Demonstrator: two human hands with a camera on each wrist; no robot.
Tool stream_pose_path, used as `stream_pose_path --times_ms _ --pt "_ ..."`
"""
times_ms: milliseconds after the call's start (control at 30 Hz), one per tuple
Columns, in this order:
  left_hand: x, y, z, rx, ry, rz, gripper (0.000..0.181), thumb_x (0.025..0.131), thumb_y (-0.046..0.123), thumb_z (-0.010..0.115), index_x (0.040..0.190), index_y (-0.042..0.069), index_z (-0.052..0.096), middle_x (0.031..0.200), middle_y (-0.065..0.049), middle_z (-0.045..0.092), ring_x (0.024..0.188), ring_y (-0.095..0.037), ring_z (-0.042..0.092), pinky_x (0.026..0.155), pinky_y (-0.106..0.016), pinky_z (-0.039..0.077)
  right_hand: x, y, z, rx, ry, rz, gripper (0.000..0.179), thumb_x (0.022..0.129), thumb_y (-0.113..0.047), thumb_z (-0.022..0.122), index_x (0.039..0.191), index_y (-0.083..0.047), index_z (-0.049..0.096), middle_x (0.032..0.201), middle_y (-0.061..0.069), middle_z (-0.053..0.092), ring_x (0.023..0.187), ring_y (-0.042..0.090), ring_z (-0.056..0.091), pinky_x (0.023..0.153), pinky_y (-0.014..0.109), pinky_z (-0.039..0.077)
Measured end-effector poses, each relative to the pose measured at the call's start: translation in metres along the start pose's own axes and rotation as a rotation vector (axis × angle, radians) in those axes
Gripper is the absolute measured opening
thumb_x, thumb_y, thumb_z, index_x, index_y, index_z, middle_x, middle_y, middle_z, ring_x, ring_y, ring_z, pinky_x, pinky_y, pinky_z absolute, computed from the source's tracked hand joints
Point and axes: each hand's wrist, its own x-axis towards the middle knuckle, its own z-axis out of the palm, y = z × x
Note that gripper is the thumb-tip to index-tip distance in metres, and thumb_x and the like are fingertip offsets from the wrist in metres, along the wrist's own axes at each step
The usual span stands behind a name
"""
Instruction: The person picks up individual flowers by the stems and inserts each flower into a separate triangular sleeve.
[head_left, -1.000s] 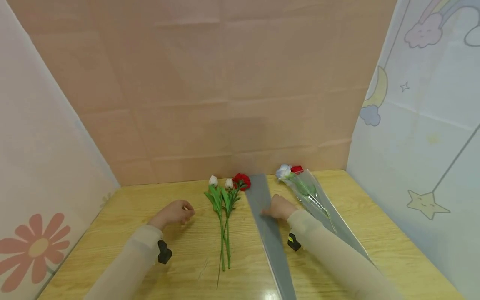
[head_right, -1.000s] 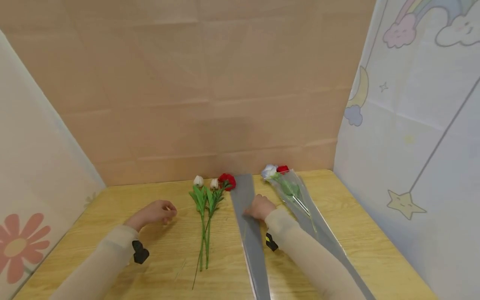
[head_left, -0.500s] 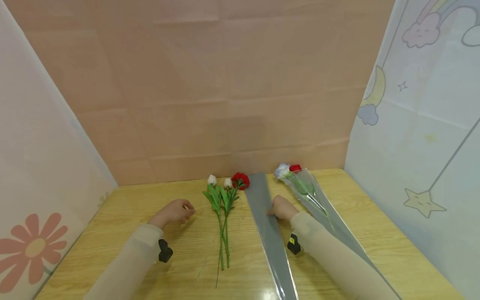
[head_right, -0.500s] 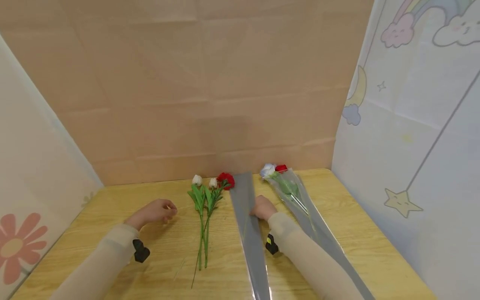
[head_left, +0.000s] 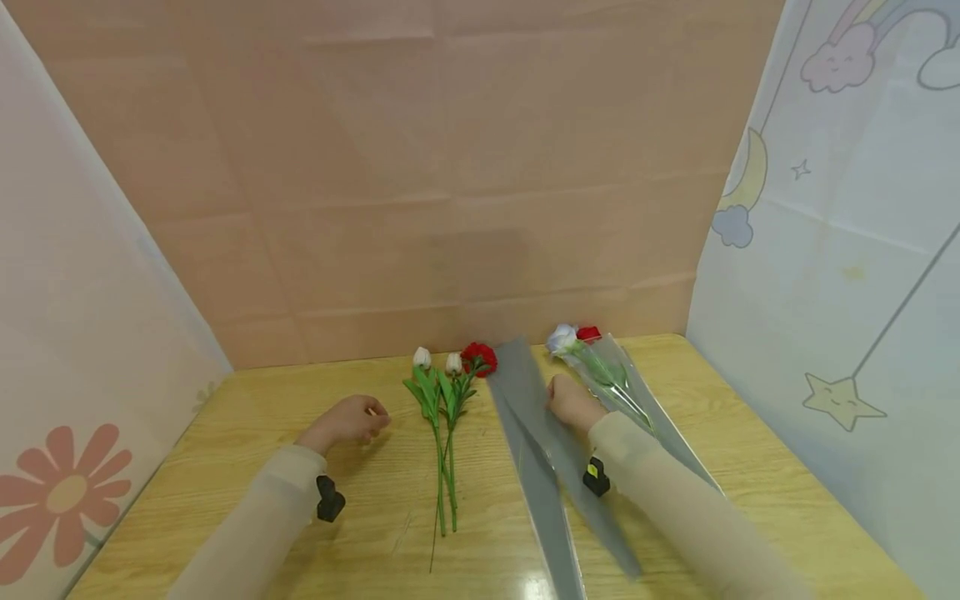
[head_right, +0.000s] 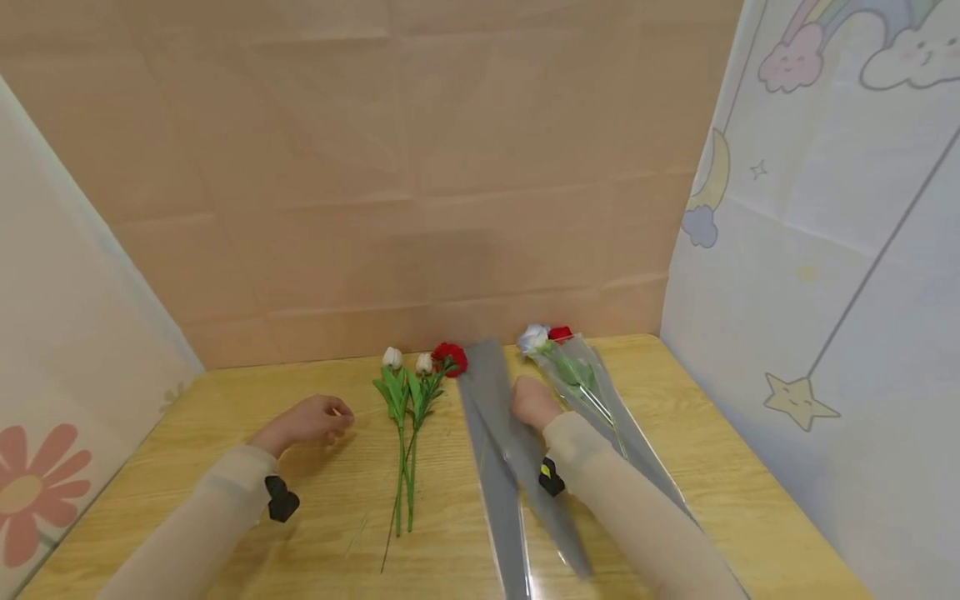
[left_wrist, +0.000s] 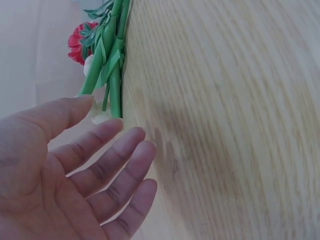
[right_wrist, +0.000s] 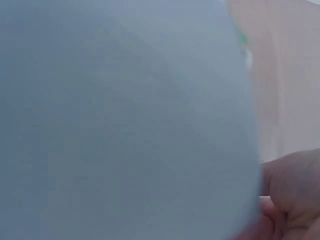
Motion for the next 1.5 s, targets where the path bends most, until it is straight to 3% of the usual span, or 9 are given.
stream_pose_path --times_ms 133,500,700,900,1033,1167,1300,1400,1500 --pt "-0.001 0.0 0.0 -0.004 -0.003 0.011 0.027 0.1 0.021 0.054 0.113 0.0 0.062 0.094 -0.013 0.066 0.077 -0.022 0.064 0.069 -0.038 0.053 0.002 -0.012 -0.027 -0.016 -0.001 -0.076 0.003 0.09 -0.002 0.058 0.089 0.001 0.056 0.083 0.011 0.06 0.073 0.021 0.054 0.066 0.032 0.047" --pt "-0.005 0.002 0.002 -0.02 -0.018 0.037 0.028 0.1 0.019 0.054 0.115 -0.003 0.06 0.095 -0.015 0.066 0.08 -0.024 0.064 0.071 -0.04 0.054 -0.008 -0.058 -0.108 0.045 0.012 -0.15 0.019 0.1 -0.013 0.052 0.109 0.002 0.059 0.106 0.02 0.065 0.097 0.032 0.062 0.082 0.043 0.05" --pt "-0.003 0.001 0.002 -0.021 -0.025 0.042 0.029 0.1 0.019 0.054 0.116 -0.004 0.06 0.097 -0.014 0.066 0.084 -0.022 0.065 0.074 -0.039 0.055 -0.01 -0.065 -0.117 0.188 0.085 -0.247 0.018 0.101 -0.015 0.051 0.11 -0.001 0.058 0.11 0.02 0.066 0.101 0.033 0.061 0.083 0.045 0.049" --pt "0.001 0.007 0.007 -0.056 -0.026 0.111 0.034 0.099 0.024 0.055 0.121 -0.001 0.061 0.104 -0.013 0.066 0.09 -0.025 0.065 0.077 -0.041 0.055 -0.001 -0.06 -0.103 0.35 0.054 -0.302 0.021 0.101 -0.02 0.052 0.115 -0.006 0.059 0.106 0.014 0.067 0.086 0.022 0.06 0.074 0.033 0.048" --pt "0.005 0.025 0.018 -0.286 -0.076 0.234 0.048 0.098 0.033 0.056 0.135 0.003 0.051 0.126 -0.019 0.059 0.11 -0.034 0.06 0.093 -0.049 0.05 0.005 -0.054 -0.087 0.403 0.018 -0.328 0.018 0.101 -0.021 0.054 0.114 -0.01 0.06 0.103 0.01 0.066 0.082 0.019 0.057 0.072 0.03 0.047" --pt "0.008 0.054 0.03 -0.78 -0.073 0.325 0.046 0.099 0.034 0.055 0.136 0.007 0.044 0.134 -0.012 0.053 0.121 -0.029 0.055 0.108 -0.055 0.037 0.009 -0.052 -0.073 0.401 -0.036 -0.383 0.018 0.101 -0.021 0.053 0.114 -0.011 0.06 0.11 0.01 0.066 0.091 0.019 0.059 0.078 0.032 0.048" --pt "0.01 0.076 0.034 -1.16 0.132 0.298 0.027 0.1 0.034 0.053 0.117 0.013 0.05 0.107 0.004 0.063 0.103 -0.013 0.062 0.103 -0.045 0.046 0.008 -0.052 -0.064 0.384 -0.139 -0.393 0.023 0.1 -0.024 0.055 0.119 -0.011 0.057 0.108 0.009 0.066 0.095 0.019 0.06 0.081 0.034 0.049" --pt "0.012 0.081 0.033 -1.269 0.313 0.203 0.036 0.1 0.036 0.05 0.126 0.011 0.046 0.113 0.001 0.06 0.11 -0.017 0.061 0.096 -0.037 0.051 0.006 -0.043 -0.062 0.411 -0.294 -0.36 0.033 0.095 -0.026 0.063 0.125 -0.013 0.053 0.096 0.007 0.066 0.086 0.02 0.06 0.077 0.033 0.049" --pt "0.013 0.077 0.032 -1.331 0.406 0.142 0.05 0.102 0.033 0.046 0.142 0.004 0.032 0.136 -0.011 0.046 0.13 -0.028 0.048 0.102 -0.039 0.046 0.003 -0.026 -0.063 0.431 -0.492 -0.316 0.044 0.09 -0.022 0.071 0.128 -0.011 0.052 0.089 0.006 0.069 0.081 0.022 0.062 0.077 0.032 0.051"
